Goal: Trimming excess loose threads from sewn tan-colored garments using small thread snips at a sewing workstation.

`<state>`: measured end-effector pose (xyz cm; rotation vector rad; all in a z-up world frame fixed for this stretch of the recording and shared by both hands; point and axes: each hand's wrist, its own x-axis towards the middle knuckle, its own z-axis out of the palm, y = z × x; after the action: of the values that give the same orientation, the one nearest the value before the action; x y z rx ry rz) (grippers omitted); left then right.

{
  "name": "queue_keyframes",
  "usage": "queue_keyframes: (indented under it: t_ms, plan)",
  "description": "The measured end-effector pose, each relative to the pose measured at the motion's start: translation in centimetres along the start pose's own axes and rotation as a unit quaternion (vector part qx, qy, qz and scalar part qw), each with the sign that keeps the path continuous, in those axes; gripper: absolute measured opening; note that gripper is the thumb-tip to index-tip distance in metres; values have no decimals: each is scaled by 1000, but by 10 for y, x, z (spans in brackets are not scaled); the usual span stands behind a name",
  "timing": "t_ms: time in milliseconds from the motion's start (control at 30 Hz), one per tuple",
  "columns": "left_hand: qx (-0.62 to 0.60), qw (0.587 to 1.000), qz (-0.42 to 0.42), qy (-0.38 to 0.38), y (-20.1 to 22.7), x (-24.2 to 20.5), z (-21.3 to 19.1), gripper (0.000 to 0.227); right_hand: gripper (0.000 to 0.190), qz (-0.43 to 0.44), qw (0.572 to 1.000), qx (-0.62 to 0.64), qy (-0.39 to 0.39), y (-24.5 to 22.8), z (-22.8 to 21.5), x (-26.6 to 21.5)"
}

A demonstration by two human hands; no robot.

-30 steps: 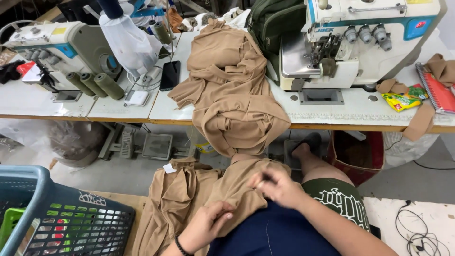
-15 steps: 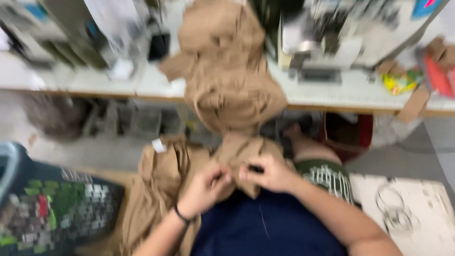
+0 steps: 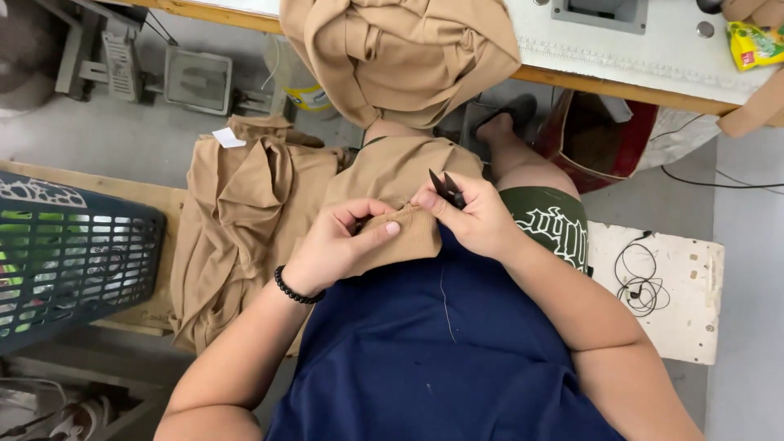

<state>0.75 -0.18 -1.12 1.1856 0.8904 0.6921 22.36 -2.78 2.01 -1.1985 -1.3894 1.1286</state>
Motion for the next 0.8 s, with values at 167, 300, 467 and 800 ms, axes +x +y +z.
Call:
queue_keyframes:
  t_ms: [167,300,467,800]
  plan:
    - [-19,1000,-8,15,0,-1,3,21,14,-7,1000,5,15,8,2,0]
    - [-30,999,-24,15,0,-1,5,20,40,0,999,-27,-30,43,-7,-8]
    - [-87,995,-45,7,-6,-2,3,26,9,-90,991,-101,3,12,2,0]
    - [-11,999,37,-8,-10,-3,-1,27,31,153,857,442,217,47,-60,20]
